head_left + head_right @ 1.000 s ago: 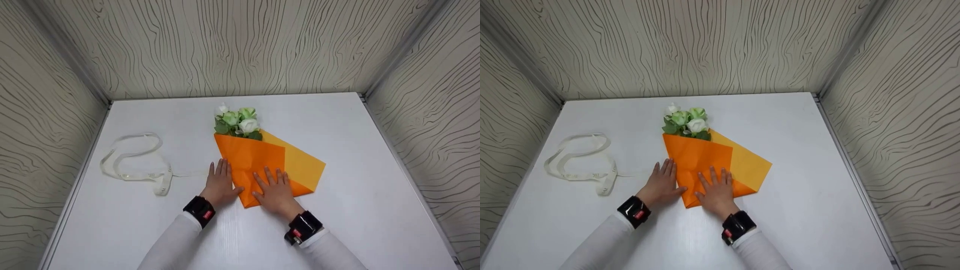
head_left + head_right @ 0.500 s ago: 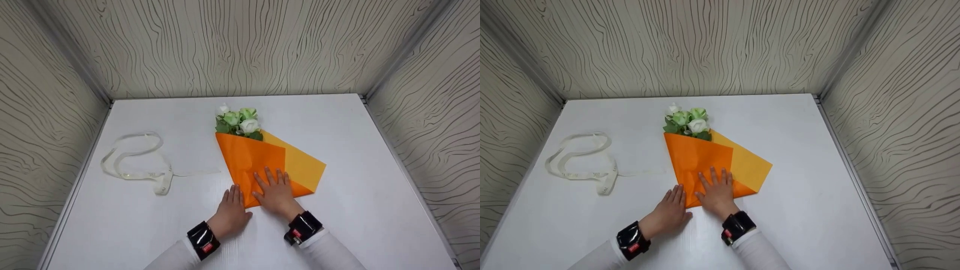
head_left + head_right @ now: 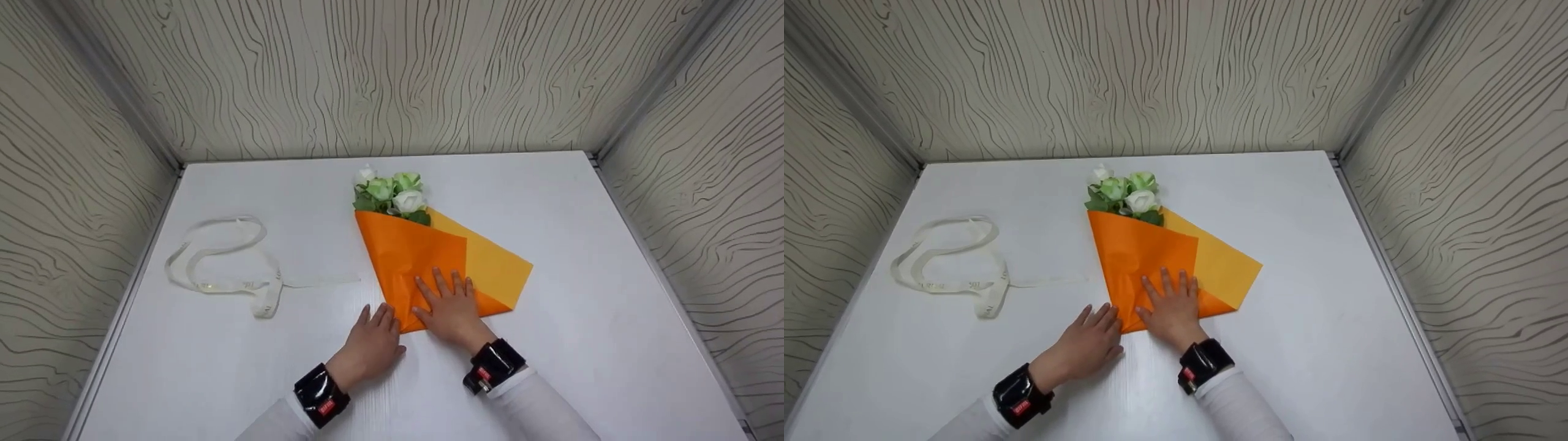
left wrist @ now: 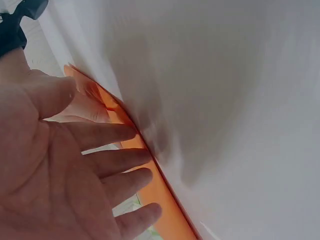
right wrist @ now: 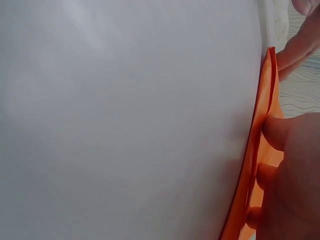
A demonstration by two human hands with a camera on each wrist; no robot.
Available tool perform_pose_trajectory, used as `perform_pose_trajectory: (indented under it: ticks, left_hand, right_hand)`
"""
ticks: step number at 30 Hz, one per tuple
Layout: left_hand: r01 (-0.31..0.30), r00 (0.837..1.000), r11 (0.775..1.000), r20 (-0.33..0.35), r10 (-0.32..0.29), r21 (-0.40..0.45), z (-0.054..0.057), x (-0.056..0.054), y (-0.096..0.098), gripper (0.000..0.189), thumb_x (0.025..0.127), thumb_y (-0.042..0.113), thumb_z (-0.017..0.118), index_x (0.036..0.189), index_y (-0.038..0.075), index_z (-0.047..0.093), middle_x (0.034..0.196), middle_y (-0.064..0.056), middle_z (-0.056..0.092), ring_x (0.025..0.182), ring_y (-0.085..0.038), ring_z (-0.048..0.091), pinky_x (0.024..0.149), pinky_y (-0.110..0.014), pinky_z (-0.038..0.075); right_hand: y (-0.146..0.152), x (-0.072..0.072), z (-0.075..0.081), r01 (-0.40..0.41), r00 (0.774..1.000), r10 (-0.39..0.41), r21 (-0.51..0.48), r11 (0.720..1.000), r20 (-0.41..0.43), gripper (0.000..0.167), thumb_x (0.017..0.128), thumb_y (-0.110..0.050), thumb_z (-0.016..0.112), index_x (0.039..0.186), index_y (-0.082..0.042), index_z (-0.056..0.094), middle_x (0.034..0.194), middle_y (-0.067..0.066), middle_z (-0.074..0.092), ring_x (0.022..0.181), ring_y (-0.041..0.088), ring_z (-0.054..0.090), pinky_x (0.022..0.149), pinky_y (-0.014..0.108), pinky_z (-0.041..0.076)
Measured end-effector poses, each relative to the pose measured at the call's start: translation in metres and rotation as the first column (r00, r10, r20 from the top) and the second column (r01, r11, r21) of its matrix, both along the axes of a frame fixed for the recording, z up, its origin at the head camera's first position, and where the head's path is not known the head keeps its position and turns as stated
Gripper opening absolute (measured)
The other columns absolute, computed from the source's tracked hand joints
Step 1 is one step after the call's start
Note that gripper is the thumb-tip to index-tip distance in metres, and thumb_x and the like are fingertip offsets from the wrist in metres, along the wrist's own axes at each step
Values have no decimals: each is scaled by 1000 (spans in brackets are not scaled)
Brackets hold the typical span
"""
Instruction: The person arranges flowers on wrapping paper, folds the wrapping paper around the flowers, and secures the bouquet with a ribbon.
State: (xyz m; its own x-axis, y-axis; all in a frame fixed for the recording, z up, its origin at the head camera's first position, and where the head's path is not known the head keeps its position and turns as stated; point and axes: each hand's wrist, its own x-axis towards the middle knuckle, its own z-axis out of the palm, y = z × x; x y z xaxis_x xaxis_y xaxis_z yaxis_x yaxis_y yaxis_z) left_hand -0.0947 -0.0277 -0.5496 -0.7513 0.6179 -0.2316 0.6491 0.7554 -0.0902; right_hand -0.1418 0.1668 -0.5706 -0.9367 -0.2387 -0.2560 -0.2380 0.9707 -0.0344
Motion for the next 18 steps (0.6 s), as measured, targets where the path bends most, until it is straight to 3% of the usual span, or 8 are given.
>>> perform_pose_trajectory:
  ticks: [4, 8, 13, 18]
  left_hand:
    - [-18, 999, 999, -31, 20, 45, -6, -11, -1, 58, 101, 47, 50, 144, 9, 50, 149, -12, 45, 138, -28, 39, 110, -51, 31]
    - [-37, 999, 996, -3, 37, 76, -9, -13, -3, 58, 101, 44, 51, 147, 8, 46, 152, -13, 39, 139, -28, 38, 111, -49, 31]
    - [-17, 1000, 996, 15, 16, 89, -9, -11, -7, 55, 101, 40, 52, 147, 9, 46, 153, -13, 39, 138, -29, 38, 110, -49, 32]
    - [19, 999, 994, -33, -16, 108, -8, -15, -7, 50, 101, 39, 53, 141, 10, 54, 150, -12, 42, 137, -29, 40, 109, -50, 33]
  right_hand:
    - [-1, -12, -1, 23, 1000, -23, 6, 1000, -1, 68, 98, -63, 38, 156, -28, 27, 161, 15, 19, 143, 50, 13, 110, 67, 7]
    - [-1, -19, -1, 36, 999, -36, 6, 999, -1, 67, 99, -62, 37, 156, -29, 26, 161, 15, 18, 143, 50, 12, 110, 67, 7]
    - [-1, -22, 0, 40, 999, -39, -3, 999, 5, 68, 99, -62, 37, 157, -29, 26, 161, 15, 18, 143, 50, 12, 110, 68, 6]
    - [2, -22, -1, 33, 999, -32, -28, 999, 5, 69, 98, -63, 38, 157, -29, 25, 161, 16, 18, 143, 50, 12, 110, 68, 7]
